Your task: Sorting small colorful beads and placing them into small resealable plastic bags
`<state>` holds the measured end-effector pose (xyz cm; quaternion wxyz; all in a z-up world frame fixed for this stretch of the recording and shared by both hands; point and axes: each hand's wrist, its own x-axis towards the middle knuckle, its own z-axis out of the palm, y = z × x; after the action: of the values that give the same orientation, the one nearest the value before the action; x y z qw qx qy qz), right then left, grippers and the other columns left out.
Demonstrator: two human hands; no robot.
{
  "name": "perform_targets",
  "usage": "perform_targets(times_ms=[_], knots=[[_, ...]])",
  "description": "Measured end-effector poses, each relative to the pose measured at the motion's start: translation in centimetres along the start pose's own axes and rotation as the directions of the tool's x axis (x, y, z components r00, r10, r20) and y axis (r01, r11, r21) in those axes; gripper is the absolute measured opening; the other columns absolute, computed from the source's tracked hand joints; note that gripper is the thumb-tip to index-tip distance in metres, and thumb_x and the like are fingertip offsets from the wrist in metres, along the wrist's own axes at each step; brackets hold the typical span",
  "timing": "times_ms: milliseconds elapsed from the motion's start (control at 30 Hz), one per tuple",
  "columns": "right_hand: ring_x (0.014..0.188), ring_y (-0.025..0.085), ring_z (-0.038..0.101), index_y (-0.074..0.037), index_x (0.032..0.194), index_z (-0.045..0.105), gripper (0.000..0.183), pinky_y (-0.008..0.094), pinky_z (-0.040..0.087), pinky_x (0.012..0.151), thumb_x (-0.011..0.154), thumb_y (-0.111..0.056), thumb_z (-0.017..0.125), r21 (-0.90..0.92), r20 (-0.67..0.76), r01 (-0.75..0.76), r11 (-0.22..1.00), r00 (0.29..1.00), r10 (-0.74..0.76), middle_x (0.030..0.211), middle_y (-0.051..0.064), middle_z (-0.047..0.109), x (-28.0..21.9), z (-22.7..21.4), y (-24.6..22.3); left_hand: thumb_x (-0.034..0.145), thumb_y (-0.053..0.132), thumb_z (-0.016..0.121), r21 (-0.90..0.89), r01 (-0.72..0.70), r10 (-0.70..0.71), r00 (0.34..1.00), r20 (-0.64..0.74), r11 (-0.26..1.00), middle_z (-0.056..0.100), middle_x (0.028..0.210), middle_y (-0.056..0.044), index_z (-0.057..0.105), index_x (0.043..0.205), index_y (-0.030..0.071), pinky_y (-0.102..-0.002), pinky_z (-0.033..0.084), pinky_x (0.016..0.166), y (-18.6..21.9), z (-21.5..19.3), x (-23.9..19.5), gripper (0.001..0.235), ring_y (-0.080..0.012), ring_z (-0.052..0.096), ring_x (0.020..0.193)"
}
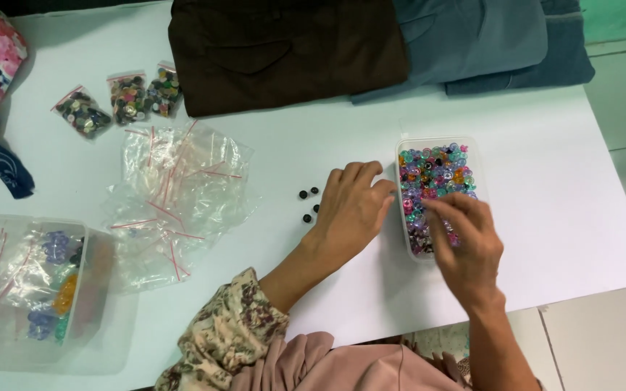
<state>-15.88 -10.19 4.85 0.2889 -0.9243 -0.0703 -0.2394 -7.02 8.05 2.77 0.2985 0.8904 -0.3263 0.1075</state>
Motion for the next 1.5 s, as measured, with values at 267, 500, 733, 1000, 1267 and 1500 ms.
perform_targets(times_ms=[267, 500, 733, 1000, 1267, 1500], knots=[[0.103, 0.025, 0.059, -0.006, 0.105, 0.079, 0.009, 0.037, 0.053, 0.087, 0.098, -0.013, 0.078, -0.341, 0.066, 0.011, 0.940, 0.998, 0.013, 0.107, 0.010, 0.063, 4.9, 3.0, 7.8, 0.071, 0.008, 0.085, 0.188, -0.055, 0.068, 0.996, -0.065, 0.981, 0.060, 0.098, -0.016, 0.075, 0.073, 0.003, -0.043, 0.041, 0.071, -0.6, 7.0, 4.9, 0.011, -0.0360, 0.060, 0.094], [0.103, 0.019, 0.058, -0.017, 0.103, 0.081, 0.010, 0.033, 0.050, 0.084, 0.095, -0.023, 0.081, -0.528, 0.097, 0.009, 0.849, 0.994, 0.050, 0.106, 0.002, 0.066, 4.8, 4.9, 8.9, 0.066, 0.001, 0.082, 0.256, -0.036, 0.046, 0.998, -0.035, 0.966, 0.062, 0.099, -0.020, 0.075, 0.071, 0.002, -0.042, 0.037, 0.071, -0.2, 6.9, 5.5, 0.008, -0.0340, 0.057, 0.091], [0.105, 0.021, 0.057, -0.014, 0.105, 0.079, 0.007, 0.034, 0.047, 0.088, 0.100, -0.019, 0.078, -0.398, 0.052, -0.012, 0.917, 0.998, 0.036, 0.107, 0.005, 0.067, 4.2, 3.1, 6.7, 0.074, 0.010, 0.084, 0.150, -0.068, 0.083, 0.992, -0.095, 0.986, 0.062, 0.104, -0.021, 0.076, 0.080, 0.000, -0.046, 0.043, 0.076, -0.3, 6.0, 4.6, 0.014, -0.0392, 0.061, 0.101], [0.108, 0.028, 0.060, -0.004, 0.115, 0.077, 0.015, 0.040, 0.050, 0.094, 0.101, -0.008, 0.079, -0.090, -0.032, 0.030, 0.996, 0.999, -0.033, 0.113, 0.012, 0.066, 1.3, 2.0, 1.4, 0.094, 0.026, 0.072, -0.062, 0.007, -0.012, 0.996, -0.087, 0.998, 0.061, 0.119, -0.010, 0.073, 0.099, 0.012, -0.046, 0.049, 0.085, -0.8, -1.2, -1.0, 0.015, -0.0337, 0.060, 0.117], [0.098, 0.030, 0.060, 0.001, 0.117, 0.071, 0.023, 0.039, 0.050, 0.087, 0.095, -0.001, 0.076, 0.119, 0.055, 0.245, 0.962, 0.966, -0.253, 0.109, 0.017, 0.065, -1.7, 4.3, -5.6, 0.094, 0.024, 0.074, -0.188, 0.173, -0.191, 0.978, -0.085, 0.967, 0.065, 0.106, -0.003, 0.073, 0.102, 0.014, -0.039, 0.046, 0.079, -2.1, -5.0, -11.8, 0.013, -0.0241, 0.061, 0.095], [0.092, 0.027, 0.058, -0.004, 0.117, 0.070, 0.023, 0.036, 0.050, 0.083, 0.095, -0.002, 0.073, 0.217, 0.193, 0.213, 0.953, 0.947, -0.256, 0.107, 0.011, 0.063, -5.2, 9.7, -5.8, 0.093, 0.019, 0.074, -0.269, 0.275, -0.317, 0.940, -0.129, 0.923, 0.064, 0.099, 0.000, 0.076, 0.104, 0.014, -0.037, 0.048, 0.079, -3.1, -3.0, -16.7, 0.012, -0.0213, 0.060, 0.086]])
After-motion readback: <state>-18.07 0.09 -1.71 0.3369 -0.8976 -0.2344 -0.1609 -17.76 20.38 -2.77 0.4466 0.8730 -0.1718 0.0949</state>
